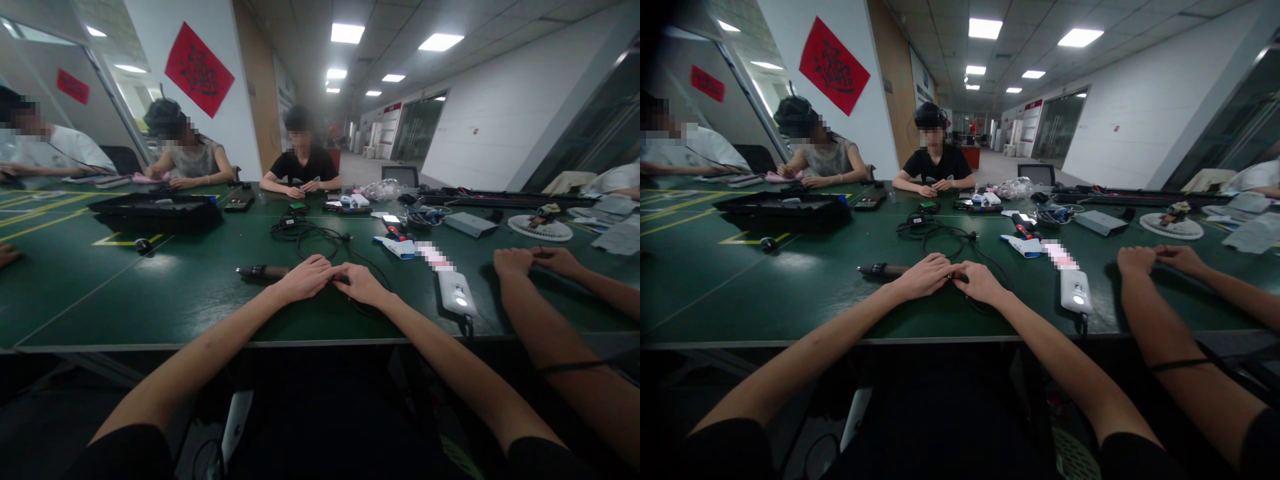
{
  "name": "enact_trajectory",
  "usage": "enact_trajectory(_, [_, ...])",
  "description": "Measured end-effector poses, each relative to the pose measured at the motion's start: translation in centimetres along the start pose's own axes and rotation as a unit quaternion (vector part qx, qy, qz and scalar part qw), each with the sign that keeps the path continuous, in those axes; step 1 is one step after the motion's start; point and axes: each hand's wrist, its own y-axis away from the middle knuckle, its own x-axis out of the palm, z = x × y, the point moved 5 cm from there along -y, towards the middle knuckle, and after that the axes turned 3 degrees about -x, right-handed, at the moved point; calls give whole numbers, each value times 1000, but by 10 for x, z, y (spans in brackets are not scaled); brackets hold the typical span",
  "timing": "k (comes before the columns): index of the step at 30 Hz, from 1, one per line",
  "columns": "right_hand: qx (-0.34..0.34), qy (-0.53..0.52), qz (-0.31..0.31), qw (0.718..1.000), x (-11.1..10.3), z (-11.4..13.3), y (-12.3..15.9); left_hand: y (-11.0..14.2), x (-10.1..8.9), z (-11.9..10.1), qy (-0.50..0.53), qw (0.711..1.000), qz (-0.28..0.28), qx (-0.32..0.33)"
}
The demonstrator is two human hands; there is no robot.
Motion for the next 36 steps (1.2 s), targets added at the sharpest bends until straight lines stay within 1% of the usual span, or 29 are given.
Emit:
enact_trajectory(5, [-13,-7,-6,1000,-2,3,0,-3,1,2,-26,999,-6,-29])
enact_trajectory(11, [7,-6,1,1000,-2,2,-1,-1,0,0,6,1000,10,5])
enact_trajectory(16, [-14,-10,-4,1000,-3,4,0,-1,-1,3,-14,999,-1,-28])
enact_trajectory(22, [5,-7,-8,1000,-2,1,0,-1,1,1,-15,1000,11,-6])
enact_trajectory(26, [-5,-16,-8,1000,-2,2,0,-1,0,2,-21,1000,3,-23])
enact_trajectory(31, [-3,-14,-10,1000,-3,3,0,-2,-2,1,-2,1000,-1,-13])
enact_trajectory(36, [-7,-15,-7,1000,-3,3,0,-1,-1,2,-8,1000,-7,-24])
